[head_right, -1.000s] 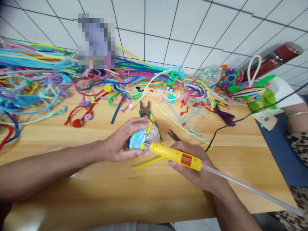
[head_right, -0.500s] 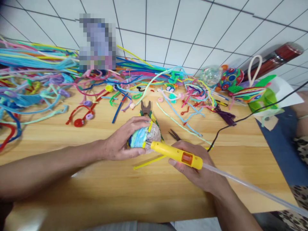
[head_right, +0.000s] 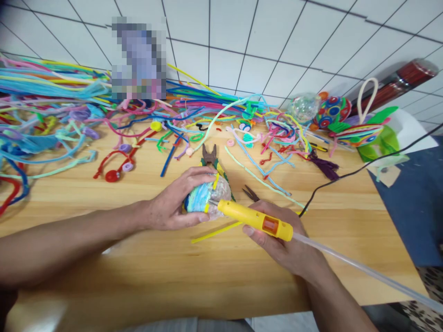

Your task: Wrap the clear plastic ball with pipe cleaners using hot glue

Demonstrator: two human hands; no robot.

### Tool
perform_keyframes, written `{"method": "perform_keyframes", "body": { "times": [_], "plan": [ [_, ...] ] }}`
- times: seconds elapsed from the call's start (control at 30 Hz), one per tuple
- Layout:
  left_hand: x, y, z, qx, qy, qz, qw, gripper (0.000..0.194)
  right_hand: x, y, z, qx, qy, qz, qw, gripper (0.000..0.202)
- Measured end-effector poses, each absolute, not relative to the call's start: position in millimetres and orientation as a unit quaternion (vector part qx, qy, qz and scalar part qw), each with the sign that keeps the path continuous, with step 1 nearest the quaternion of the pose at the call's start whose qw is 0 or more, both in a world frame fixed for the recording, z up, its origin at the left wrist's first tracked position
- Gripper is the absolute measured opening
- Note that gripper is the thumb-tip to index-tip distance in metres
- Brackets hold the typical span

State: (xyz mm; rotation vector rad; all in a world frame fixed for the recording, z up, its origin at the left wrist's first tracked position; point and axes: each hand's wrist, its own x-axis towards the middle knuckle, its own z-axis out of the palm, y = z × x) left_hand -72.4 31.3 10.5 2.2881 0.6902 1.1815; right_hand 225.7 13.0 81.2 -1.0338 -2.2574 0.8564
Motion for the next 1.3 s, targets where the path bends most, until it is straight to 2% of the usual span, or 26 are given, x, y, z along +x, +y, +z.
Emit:
{"method": "perform_keyframes", "body": {
  "times": [0.27,0.43,0.67,0.87,1.17,1.3],
  "plan": [
    [-72.5,30.7,11.0,0.837,0.251,0.427,0.235,0.076,225.2,12.6,87.2,-0.389,-0.823,0.337,0.242,0.002],
    [-71.5,30.4,10.4,0.836,0.25,0.43,0.233,0.075,227.1,13.2,88.2,-0.385,-0.822,0.359,0.22,0.008],
    [-72.4,31.1,10.9,0.836,0.247,0.432,0.233,0.075,224.1,13.9,87.7,-0.387,-0.825,0.333,0.243,0.003],
    [-72.7,31.1,10.9,0.833,0.248,0.435,0.235,0.074,223.0,13.4,86.7,-0.398,-0.824,0.323,0.242,0.009],
    [-71.7,30.9,11.2,0.838,0.245,0.431,0.231,0.075,222.5,14.7,94.2,-0.398,-0.806,0.372,0.231,0.023],
    [-71.9,31.0,10.8,0.836,0.247,0.432,0.23,0.076,223.1,14.3,91.6,-0.408,-0.812,0.345,0.236,0.019]
  ]
}}
